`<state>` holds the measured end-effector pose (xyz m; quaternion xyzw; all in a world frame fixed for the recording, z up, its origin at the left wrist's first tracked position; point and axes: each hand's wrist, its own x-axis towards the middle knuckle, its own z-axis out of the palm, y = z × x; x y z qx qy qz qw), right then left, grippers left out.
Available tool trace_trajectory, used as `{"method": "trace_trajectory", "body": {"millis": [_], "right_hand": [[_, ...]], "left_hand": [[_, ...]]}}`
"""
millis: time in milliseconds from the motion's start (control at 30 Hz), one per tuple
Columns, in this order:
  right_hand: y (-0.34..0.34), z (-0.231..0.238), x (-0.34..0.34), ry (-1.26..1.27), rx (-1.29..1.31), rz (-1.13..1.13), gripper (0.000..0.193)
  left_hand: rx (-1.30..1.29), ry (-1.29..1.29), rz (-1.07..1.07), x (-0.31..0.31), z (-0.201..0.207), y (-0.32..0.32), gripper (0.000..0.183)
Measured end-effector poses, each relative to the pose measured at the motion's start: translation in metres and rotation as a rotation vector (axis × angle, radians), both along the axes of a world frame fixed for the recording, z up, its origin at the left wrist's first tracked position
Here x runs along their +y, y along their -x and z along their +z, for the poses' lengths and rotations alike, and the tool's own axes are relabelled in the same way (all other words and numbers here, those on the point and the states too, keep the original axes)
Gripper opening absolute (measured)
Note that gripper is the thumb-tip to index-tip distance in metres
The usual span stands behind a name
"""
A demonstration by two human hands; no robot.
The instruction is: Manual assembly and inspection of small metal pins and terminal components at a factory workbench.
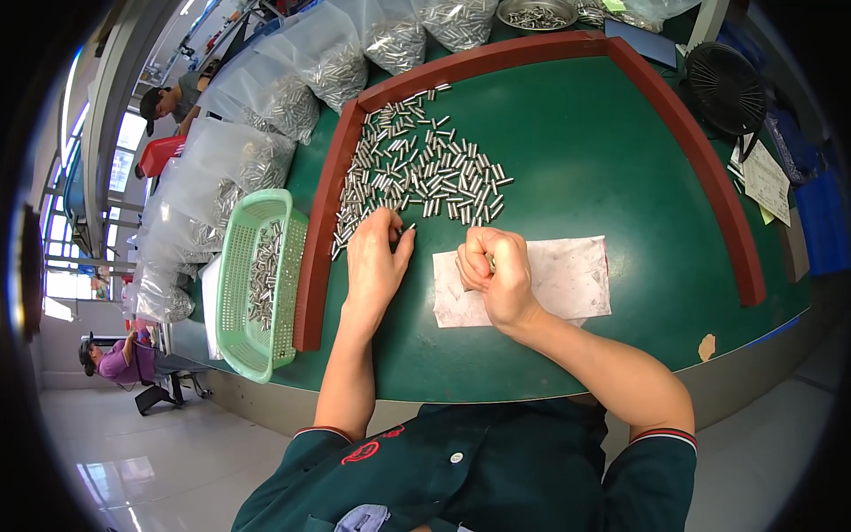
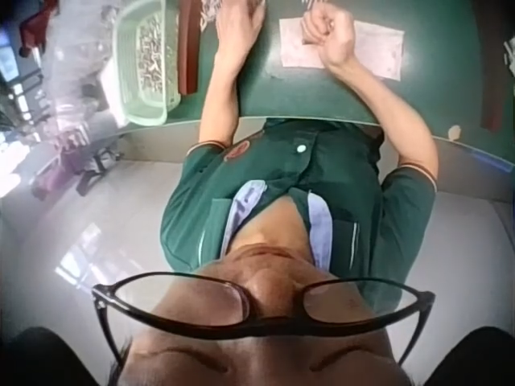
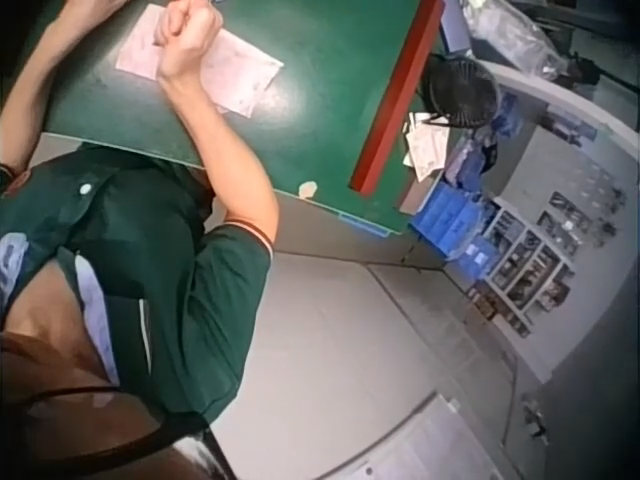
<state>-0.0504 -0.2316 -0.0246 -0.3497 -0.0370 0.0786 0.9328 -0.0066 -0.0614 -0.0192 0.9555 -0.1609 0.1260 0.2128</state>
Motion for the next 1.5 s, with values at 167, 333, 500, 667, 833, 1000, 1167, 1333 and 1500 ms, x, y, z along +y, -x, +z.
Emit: {"method": "trace_trajectory", "body": {"millis": [167,333,500,667,833,1000,1167,1333,1500], "right_hand": [[-0.001,-0.0005,0.0002,-0.001,0.014,0.007,0.03],[-0.0014,0.0013,0.0006,-0.015,0.005,0.02,0.032],[-0.0015,-0.0006,0.0014,-0.02,0.017,0.016,0.031],[-0.0018,-0.0011,-0.0006,-0.017,0.018,0.017,0.03],[-0.0017,0.0004,0.0005,0.002,0.005,0.004,0.029],[-0.0018,-0.0006,0.0001,0.0,0.017,0.009,0.029],[-0.0019,0.0004,0.0006,-0.002,0.03,0.0,0.029],[-0.0009,0.0018,0.0009,0.004,0.048,0.0,0.028],[0.0004,0.0027,0.0013,0.019,0.047,-0.006,0.028]], "left_hand": [[0.03,0.005,0.138,0.0008,-0.0029,0.0,0.019],[0.037,0.039,0.044,0.0028,-0.0021,-0.0004,0.016],[0.047,0.112,-0.109,0.0026,-0.0006,0.0015,0.014],[-0.045,0.011,-0.123,-0.0008,0.0018,0.0028,0.009],[-0.112,-0.039,-0.161,0.0026,-0.0037,-0.0037,0.008],[-0.106,-0.047,-0.192,0.0027,-0.001,-0.0049,0.01],[0.16,0.683,-0.339,-0.0018,0.0046,-0.0035,0.01],[0.226,0.88,-0.413,-0.003,-0.0009,-0.0011,0.009],[0.292,0.929,-0.398,-0.0035,-0.0011,-0.0001,0.008]]}}
